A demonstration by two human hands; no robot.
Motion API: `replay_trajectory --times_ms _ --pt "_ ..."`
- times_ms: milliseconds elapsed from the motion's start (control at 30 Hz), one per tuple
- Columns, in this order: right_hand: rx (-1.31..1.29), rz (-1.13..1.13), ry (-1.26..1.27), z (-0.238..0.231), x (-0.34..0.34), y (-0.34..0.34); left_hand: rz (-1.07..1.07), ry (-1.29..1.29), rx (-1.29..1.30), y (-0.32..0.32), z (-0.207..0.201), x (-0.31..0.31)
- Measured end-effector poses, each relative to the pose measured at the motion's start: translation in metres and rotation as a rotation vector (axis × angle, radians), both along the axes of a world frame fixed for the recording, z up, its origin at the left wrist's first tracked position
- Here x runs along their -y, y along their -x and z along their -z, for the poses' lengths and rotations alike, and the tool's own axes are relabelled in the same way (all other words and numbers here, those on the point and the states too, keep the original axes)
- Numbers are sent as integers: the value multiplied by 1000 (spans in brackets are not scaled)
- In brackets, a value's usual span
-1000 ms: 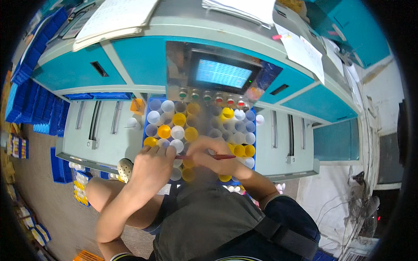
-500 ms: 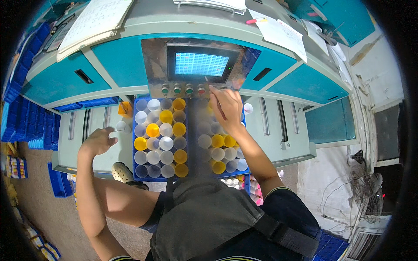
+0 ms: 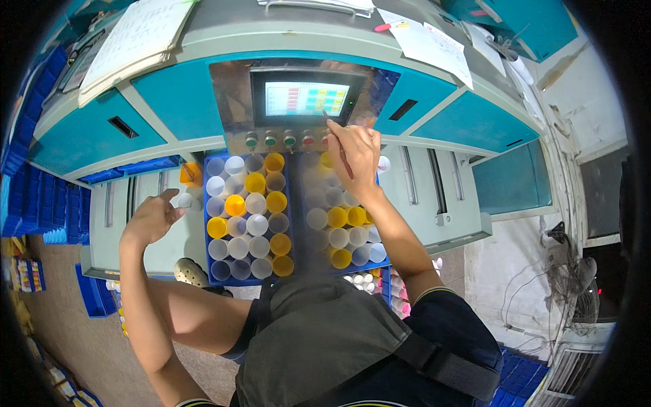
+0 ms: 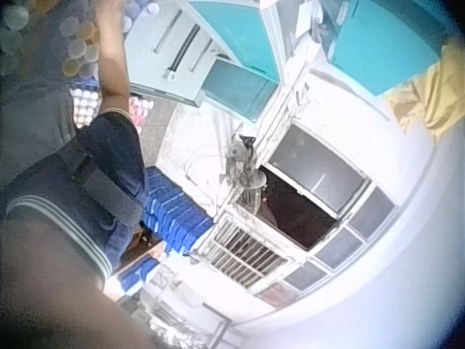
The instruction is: The person carries blue trays filled with small white and yellow containers to a workstation, places them on a machine, and uses a pen to interact with a touchscreen. They then flip through a notebook, write on it with a pink marker, and continue entering data on the machine's screen.
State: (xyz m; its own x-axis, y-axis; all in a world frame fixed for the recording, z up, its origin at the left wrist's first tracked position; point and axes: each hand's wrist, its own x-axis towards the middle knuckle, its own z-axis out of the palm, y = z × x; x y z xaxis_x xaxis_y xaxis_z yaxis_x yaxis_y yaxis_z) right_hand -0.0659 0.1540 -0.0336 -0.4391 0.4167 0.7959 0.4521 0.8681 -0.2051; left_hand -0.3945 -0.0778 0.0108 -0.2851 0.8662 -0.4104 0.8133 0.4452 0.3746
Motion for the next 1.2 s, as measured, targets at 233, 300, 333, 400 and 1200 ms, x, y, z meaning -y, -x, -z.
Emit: replay_trajectory --times_ms 233,300,333,400,1200 --pt "-32 10 -16 -3 -2 4 23 -21 -15 -3 1 -1" --pt "-32 -29 6 -5 0 4 0 -33 -23 -3 1 1" --pt "-50 -61 16 -6 1 4 -13 -39 -23 -3 2 2" --pt "-52 -72 13 -9 2 4 2 -63 -44 -4 3 3" --pt "-79 81 71 12 -9 -17 -6 -28 -146 -41 -10 -6"
